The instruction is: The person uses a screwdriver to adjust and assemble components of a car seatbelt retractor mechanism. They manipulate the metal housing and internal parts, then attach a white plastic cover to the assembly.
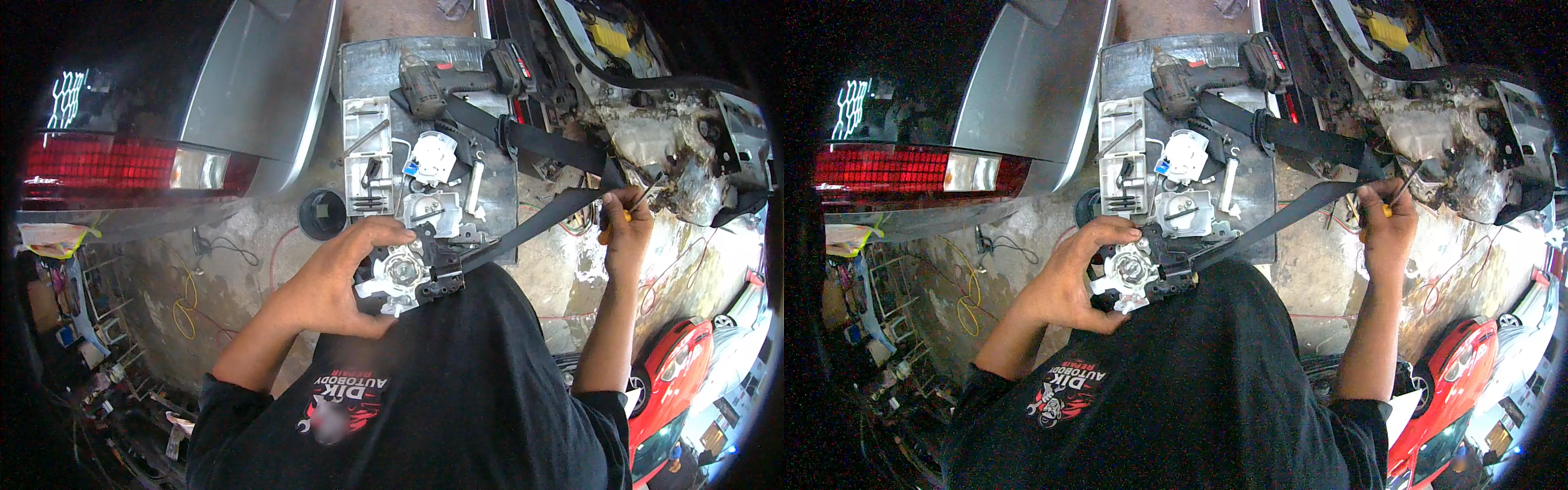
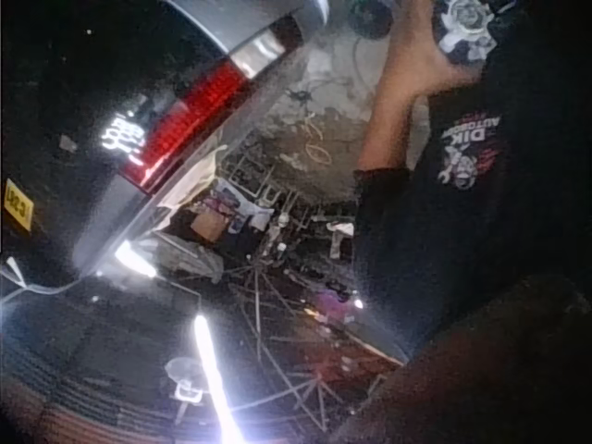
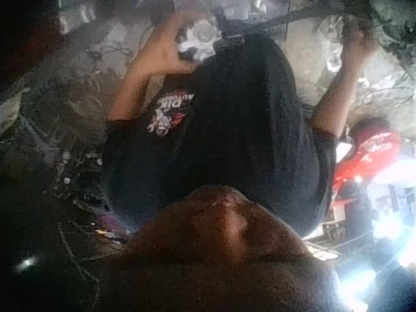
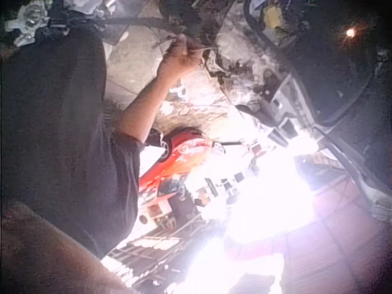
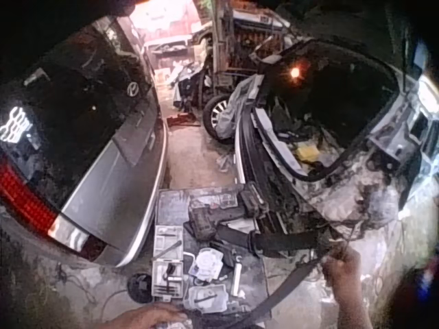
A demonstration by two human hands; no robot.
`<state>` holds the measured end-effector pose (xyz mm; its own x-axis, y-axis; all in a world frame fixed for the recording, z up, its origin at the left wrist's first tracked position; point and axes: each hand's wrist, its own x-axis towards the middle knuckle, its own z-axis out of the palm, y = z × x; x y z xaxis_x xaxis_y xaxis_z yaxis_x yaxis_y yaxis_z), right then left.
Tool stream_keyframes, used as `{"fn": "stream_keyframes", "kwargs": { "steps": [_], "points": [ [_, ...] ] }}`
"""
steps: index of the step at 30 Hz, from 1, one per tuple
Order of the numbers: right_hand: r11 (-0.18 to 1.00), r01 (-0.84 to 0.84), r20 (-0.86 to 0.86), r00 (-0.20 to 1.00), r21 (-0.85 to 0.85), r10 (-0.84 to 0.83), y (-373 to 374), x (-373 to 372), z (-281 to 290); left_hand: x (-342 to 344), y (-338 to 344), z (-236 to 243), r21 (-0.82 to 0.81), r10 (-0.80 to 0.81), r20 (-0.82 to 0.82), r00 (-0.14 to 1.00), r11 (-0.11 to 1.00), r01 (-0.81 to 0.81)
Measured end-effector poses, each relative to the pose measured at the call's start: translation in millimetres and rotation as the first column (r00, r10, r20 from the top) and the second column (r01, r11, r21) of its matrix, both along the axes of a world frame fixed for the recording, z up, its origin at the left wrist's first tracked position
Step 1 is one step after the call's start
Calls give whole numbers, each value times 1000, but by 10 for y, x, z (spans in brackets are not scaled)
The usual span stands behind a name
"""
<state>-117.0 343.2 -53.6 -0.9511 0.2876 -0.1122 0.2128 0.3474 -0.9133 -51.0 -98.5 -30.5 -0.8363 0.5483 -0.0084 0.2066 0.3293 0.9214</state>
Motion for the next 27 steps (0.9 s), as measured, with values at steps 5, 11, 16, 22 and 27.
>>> {"fn": "stream_keyframes", "kwargs": {
  "steps": [5,11,16,22,27],
  "points": [
    [999,34,-24,999,-12,-34,-38,-17,-118,-5,18,27,-2,3,-2,1000,1000,-3],
    [982,-188,62,980,6,187,-234,153,-80,-38,29,117,-70,-22,54,998,997,26],
    [925,-373,79,927,77,367,-505,267,99,-51,57,157,-109,-11,47,999,994,16],
    [882,-460,41,888,102,459,-621,352,105,-69,56,160,-113,-30,65,997,993,38],
    [850,-522,77,853,78,517,-763,399,142,-64,64,144,-91,-21,51,999,996,25]
  ]
}}
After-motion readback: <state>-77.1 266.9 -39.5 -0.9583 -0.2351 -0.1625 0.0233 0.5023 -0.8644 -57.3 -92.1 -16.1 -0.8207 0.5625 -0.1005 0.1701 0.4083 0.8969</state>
